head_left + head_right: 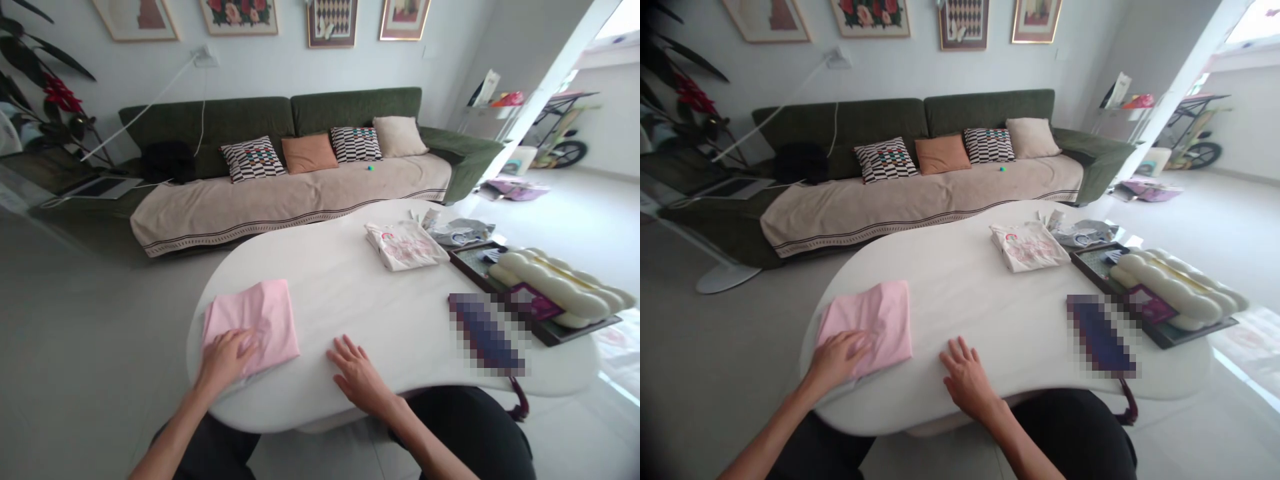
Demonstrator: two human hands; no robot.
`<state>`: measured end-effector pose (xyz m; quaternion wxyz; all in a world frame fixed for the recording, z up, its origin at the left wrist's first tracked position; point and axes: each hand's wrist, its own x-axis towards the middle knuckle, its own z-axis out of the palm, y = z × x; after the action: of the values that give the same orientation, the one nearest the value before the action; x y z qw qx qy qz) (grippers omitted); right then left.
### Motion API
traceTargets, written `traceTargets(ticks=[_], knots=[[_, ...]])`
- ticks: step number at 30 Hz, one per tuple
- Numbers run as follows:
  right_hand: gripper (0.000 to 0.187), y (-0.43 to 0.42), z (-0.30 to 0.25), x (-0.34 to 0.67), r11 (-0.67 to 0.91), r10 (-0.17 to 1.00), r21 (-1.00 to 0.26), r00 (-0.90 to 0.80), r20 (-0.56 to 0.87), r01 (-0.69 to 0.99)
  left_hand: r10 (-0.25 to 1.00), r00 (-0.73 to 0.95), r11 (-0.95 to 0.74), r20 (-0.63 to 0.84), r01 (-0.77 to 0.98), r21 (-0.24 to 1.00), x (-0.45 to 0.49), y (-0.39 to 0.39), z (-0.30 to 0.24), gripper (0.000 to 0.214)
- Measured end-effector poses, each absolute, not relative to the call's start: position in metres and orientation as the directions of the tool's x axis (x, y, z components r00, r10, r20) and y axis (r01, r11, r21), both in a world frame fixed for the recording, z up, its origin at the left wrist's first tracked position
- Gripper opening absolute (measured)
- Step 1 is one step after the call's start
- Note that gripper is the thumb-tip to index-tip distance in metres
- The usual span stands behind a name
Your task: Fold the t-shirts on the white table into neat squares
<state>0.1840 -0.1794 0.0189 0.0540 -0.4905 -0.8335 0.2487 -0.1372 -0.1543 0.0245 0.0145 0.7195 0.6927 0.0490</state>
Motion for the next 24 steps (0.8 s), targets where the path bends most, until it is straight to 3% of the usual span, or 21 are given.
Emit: traceTargets(ticks=[5, 9, 12, 15, 19, 22, 24], knots=[[0.059, -0.185, 0.023, 0.179, 0.365, 0.854, -0.435, -0.482, -0.196, 0.823, 0.989, 0.116, -0.127, 0.089, 0.984, 0.126, -0.162, -0.058, 0.039, 0.042], [0.057, -0.184, 0.028, 0.180, 0.351, 0.849, -0.466, -0.486, -0.207, 0.812, 0.992, 0.123, -0.115, -0.029, 0.975, 0.190, -0.157, -0.005, 0.036, 0.041], [0.058, -0.183, 0.025, 0.181, 0.350, 0.844, -0.481, -0.493, -0.211, 0.804, 0.992, 0.117, -0.110, -0.048, 0.985, 0.136, -0.152, 0.002, 0.040, 0.029], [0.059, -0.183, 0.020, 0.183, 0.339, 0.849, -0.478, -0.483, -0.215, 0.810, 0.987, 0.161, -0.161, 0.013, 0.987, 0.029, -0.146, -0.007, 0.056, 0.025], [0.064, -0.183, 0.031, 0.179, 0.326, 0.860, -0.481, -0.466, -0.208, 0.814, 0.936, 0.348, -0.347, 0.049, 0.938, -0.029, -0.121, -0.049, 0.094, 0.028], [0.081, -0.184, 0.064, 0.164, 0.409, 0.867, -0.518, -0.498, -0.037, 0.751, 0.813, 0.582, -0.583, -0.027, 0.812, -0.040, -0.084, -0.108, 0.130, 0.027], [0.080, -0.185, 0.093, 0.150, 0.548, 0.812, -0.499, -0.571, 0.122, 0.672, 0.671, 0.740, -0.741, -0.051, 0.671, -0.011, -0.060, -0.152, 0.153, 0.026]])
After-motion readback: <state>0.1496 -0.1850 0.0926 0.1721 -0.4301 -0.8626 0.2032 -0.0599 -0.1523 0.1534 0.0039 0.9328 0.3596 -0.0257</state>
